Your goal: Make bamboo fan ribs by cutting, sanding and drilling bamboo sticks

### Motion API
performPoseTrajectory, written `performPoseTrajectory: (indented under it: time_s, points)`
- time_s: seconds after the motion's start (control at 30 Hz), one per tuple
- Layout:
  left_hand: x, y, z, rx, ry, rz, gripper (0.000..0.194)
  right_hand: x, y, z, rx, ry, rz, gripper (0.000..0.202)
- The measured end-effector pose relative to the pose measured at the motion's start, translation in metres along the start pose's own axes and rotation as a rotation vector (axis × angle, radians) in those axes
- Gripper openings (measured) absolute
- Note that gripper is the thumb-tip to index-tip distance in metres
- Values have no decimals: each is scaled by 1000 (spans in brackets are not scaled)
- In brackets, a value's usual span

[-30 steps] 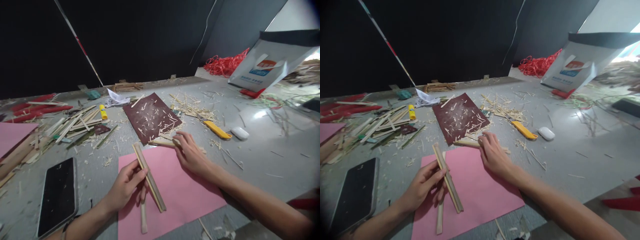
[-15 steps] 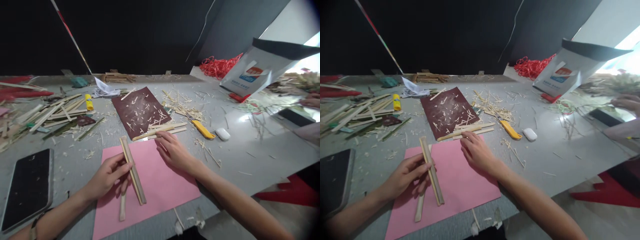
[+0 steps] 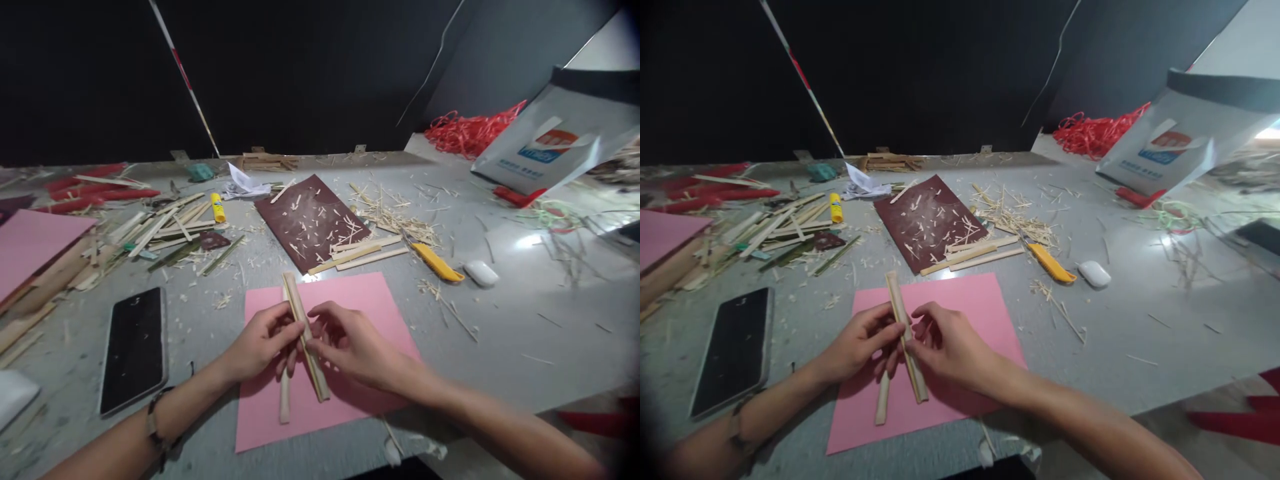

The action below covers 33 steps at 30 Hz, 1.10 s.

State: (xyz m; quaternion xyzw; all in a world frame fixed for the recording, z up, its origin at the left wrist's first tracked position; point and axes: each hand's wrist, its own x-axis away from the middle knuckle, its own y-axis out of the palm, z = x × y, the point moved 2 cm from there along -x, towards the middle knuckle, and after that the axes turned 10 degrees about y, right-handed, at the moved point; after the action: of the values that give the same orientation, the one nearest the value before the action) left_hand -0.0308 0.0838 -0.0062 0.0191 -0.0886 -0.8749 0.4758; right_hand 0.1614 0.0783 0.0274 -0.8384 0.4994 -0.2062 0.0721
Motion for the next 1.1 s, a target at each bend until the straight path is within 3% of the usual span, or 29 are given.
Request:
performPoseTrajectory:
  time_s: [0.17, 0.33, 0.37, 0.4, 0.5, 0.6, 0.8, 1.1]
  points:
    - [0, 1, 5, -126, 13, -32, 28, -11, 5, 5, -224, 115, -97, 23]
    - [18, -19, 38, -391, 86, -53, 19, 5, -14, 8, -165, 187, -68, 15]
    - [24, -24, 43, -483, 117, -90, 15, 11, -16, 8, -120, 204, -49, 13]
    - [30, -29, 47, -728, 207, -180, 20, 16, -19, 8, -59, 213, -31, 10]
    - [44, -38, 39, -1264, 366, -382, 52, 25, -20, 6, 147, 208, 1, 4]
    - [48, -38, 22, -1489, 472, -390, 61, 24, -18, 3, 262, 205, -3, 7]
    - [45, -24, 10, -1548, 547, -252, 53, 13, -15, -3, 324, 154, -9, 11]
    - [44, -20, 16, -1494, 637, -272, 50, 5, -27, 9, 160, 216, -1, 12]
